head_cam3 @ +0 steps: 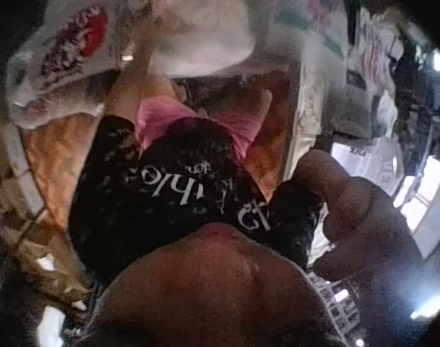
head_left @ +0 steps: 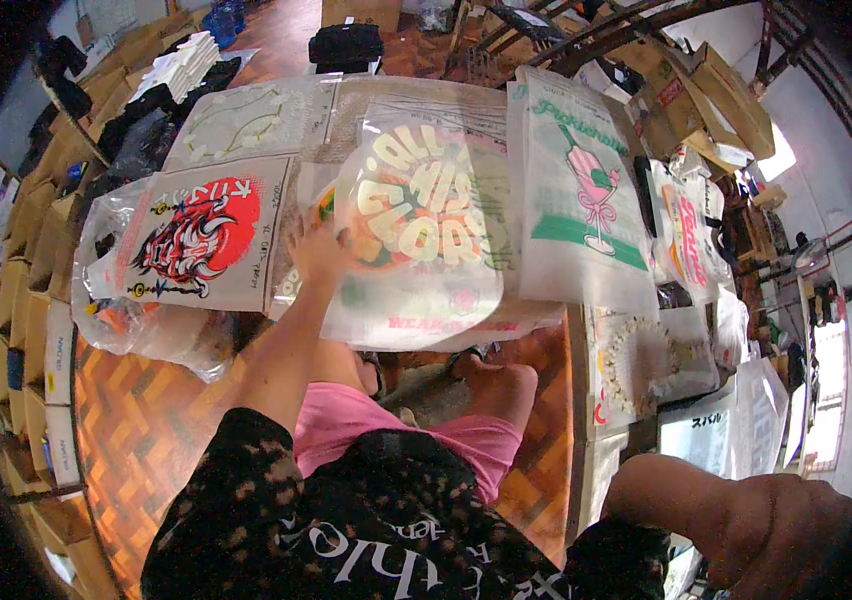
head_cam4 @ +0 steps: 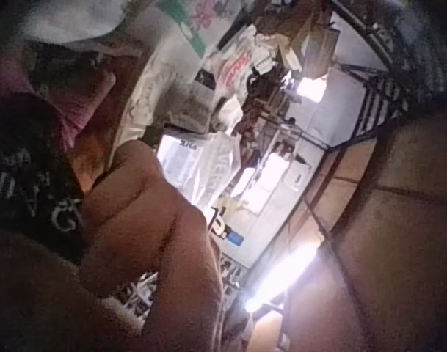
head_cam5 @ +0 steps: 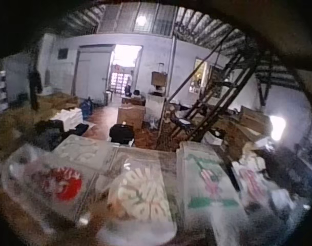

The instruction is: The person sorts and organizes various printed garment transfers by picking them up from a pile, turning them over, and stacking them onto different piles on the table.

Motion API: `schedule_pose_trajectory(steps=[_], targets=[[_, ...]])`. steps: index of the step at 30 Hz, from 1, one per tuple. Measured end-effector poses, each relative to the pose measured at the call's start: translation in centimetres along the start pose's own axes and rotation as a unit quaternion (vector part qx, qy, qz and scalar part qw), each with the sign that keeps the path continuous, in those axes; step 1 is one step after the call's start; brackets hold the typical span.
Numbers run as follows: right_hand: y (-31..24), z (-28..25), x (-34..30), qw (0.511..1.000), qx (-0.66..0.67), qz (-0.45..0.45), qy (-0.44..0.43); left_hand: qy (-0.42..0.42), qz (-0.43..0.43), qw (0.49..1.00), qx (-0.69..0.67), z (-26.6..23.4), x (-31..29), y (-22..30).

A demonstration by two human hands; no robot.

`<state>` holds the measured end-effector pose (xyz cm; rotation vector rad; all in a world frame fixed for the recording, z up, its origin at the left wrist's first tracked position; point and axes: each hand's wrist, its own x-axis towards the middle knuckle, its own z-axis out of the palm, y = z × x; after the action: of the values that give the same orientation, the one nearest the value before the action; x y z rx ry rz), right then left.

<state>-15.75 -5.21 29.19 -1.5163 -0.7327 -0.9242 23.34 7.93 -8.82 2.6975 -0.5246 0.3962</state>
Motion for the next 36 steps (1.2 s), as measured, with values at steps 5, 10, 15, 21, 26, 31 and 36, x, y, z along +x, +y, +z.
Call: schedule_pose_trajectory(steps=[5, 10, 15, 21, 26, 31, 36], targets=[[0.1, -0.2, 0.1, 1.000, -0.003, -0.004, 0.003, 0.059, 0.012, 0.991, -0.115, -2.7, 1.3, 0.6], [-0.2, -0.3, -0.4, 1.000, -0.006, -0.011, -0.001, -0.009, -0.125, 0.956, -0.266, -6.9, 3.4, -0.3], [0.4, -0.4, -0.3, 1.000, -0.004, -0.011, 0.000, 0.020, -0.154, 0.815, -0.558, -7.7, 3.2, -7.0], [2.0, 0.0, -0.5, 1.000, -0.007, 0.000, -0.003, -0.049, -0.276, 0.725, -0.629, -8.4, 0.0, -9.9], [3.2, 0.4, -0.5, 1.000, -0.011, 0.013, -0.005, -0.048, -0.366, 0.702, -0.609, -9.2, -3.3, -9.4], [4.5, 0.5, -0.8, 0.999, -0.021, 0.024, -0.020, -0.069, -0.356, 0.648, -0.669, -9.2, -6.2, -9.6], [14.2, -2.4, -3.6, 0.929, -0.253, 0.267, 0.052, -0.086, -0.421, 0.658, -0.618, -11.6, -7.9, -8.3]])
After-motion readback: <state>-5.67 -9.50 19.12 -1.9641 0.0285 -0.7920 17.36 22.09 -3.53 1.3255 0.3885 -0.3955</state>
